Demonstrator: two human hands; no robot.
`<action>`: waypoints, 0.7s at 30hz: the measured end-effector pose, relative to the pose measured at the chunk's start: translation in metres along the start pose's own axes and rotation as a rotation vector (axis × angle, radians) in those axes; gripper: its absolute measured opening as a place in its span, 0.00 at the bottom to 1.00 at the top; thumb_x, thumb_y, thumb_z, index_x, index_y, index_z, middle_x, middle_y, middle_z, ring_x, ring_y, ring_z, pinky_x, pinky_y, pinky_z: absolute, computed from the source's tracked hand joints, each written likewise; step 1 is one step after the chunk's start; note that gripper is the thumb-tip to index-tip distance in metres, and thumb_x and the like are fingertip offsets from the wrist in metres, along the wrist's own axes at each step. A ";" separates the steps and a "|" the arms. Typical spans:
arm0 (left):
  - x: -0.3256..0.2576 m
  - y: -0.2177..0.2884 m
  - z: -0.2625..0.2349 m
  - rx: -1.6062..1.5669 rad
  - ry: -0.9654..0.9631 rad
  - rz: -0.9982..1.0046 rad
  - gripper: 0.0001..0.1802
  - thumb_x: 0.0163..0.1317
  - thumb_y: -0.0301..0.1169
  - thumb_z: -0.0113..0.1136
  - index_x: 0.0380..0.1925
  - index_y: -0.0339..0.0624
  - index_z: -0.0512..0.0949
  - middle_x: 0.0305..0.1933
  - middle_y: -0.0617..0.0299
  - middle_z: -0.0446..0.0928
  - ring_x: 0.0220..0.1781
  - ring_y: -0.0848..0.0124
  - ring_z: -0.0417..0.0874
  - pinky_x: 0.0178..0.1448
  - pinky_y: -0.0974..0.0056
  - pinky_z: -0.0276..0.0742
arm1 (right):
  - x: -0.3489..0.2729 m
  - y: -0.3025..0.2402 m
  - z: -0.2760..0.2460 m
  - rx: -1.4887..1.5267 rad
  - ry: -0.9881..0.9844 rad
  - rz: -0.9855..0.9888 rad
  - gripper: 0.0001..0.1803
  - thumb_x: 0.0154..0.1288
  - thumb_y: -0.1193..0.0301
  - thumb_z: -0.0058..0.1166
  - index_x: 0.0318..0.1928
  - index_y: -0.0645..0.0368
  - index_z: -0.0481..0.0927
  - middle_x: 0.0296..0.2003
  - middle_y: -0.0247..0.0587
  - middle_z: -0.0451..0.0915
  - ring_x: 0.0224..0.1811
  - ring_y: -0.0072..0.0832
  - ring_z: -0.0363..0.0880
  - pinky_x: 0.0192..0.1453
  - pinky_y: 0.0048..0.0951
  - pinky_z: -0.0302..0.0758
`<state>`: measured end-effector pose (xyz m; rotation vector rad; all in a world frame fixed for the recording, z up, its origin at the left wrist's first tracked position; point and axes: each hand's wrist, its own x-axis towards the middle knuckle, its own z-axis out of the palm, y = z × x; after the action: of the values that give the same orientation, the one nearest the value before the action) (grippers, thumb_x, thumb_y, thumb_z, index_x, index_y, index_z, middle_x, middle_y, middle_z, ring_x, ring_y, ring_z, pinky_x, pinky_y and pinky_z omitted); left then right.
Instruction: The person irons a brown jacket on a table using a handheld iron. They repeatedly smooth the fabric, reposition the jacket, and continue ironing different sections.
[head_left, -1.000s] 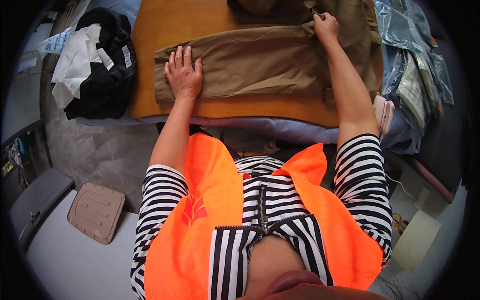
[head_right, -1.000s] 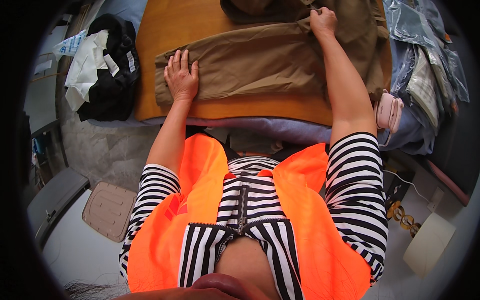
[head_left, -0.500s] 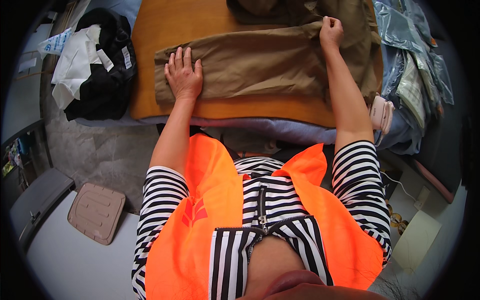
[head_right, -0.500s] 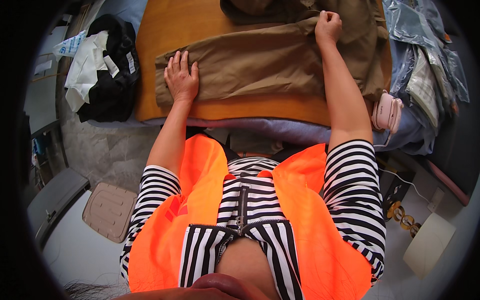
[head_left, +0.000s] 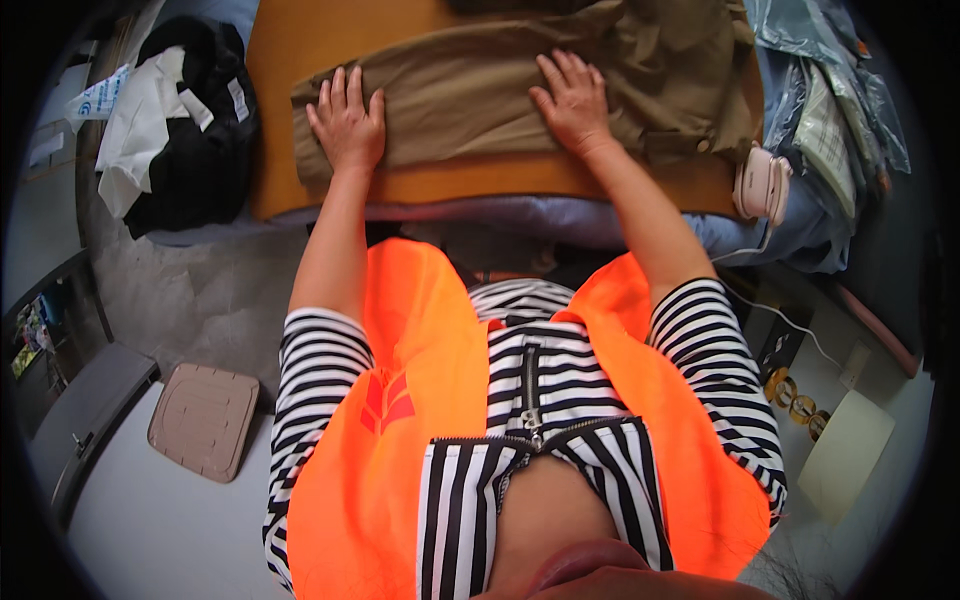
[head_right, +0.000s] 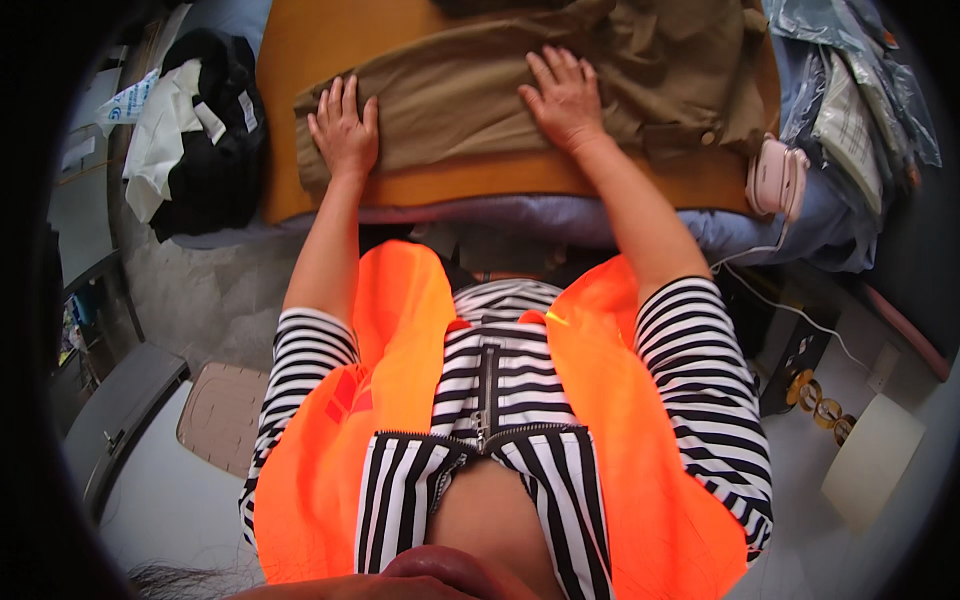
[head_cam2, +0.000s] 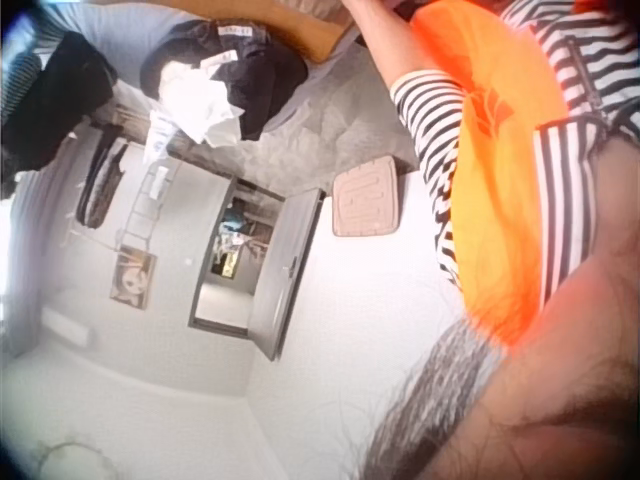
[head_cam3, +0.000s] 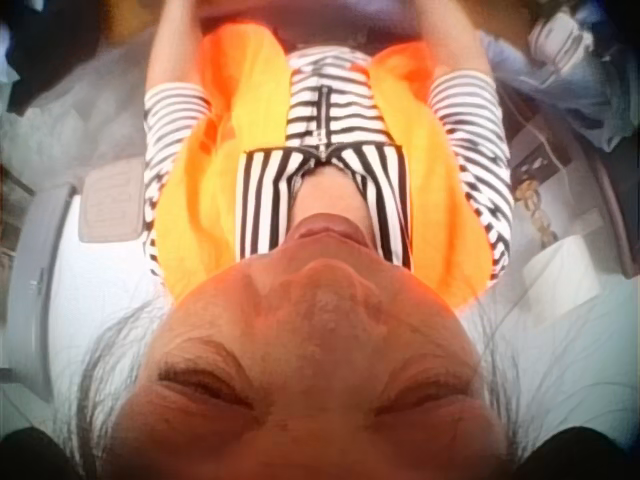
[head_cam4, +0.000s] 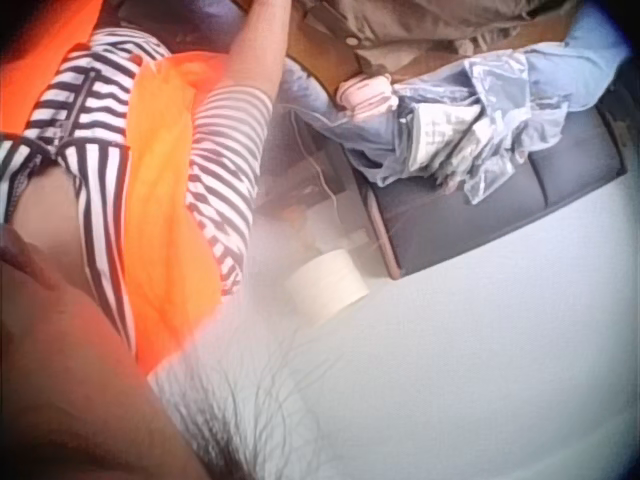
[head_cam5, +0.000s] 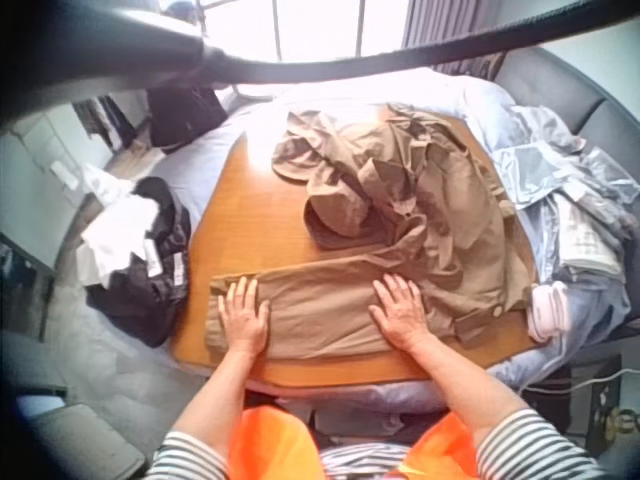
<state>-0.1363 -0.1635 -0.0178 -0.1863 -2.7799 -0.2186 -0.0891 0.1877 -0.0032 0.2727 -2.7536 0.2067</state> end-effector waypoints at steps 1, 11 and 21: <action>0.001 -0.002 0.001 -0.005 -0.006 0.005 0.31 0.71 0.54 0.52 0.71 0.60 0.69 0.77 0.65 0.64 0.79 0.60 0.61 0.81 0.39 0.46 | -0.004 0.008 0.000 -0.011 0.003 -0.023 0.29 0.71 0.52 0.54 0.68 0.47 0.74 0.68 0.40 0.73 0.72 0.38 0.67 0.75 0.48 0.58; 0.000 -0.028 0.004 -0.116 -0.037 0.124 0.32 0.73 0.59 0.48 0.73 0.69 0.66 0.81 0.65 0.58 0.82 0.60 0.56 0.82 0.40 0.44 | -0.040 0.067 -0.029 -0.236 -0.034 0.031 0.26 0.72 0.61 0.51 0.69 0.43 0.73 0.70 0.37 0.71 0.73 0.36 0.66 0.76 0.49 0.57; 0.002 -0.028 0.004 0.019 -0.105 0.157 0.31 0.73 0.58 0.46 0.74 0.69 0.65 0.81 0.65 0.57 0.83 0.59 0.54 0.82 0.38 0.43 | -0.052 -0.056 -0.012 0.036 -0.026 0.031 0.26 0.73 0.55 0.50 0.68 0.47 0.73 0.71 0.44 0.67 0.76 0.41 0.60 0.79 0.47 0.52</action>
<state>-0.1437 -0.1905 -0.0248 -0.4203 -2.8522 -0.1474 -0.0255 0.1435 -0.0053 0.2439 -2.7833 0.2627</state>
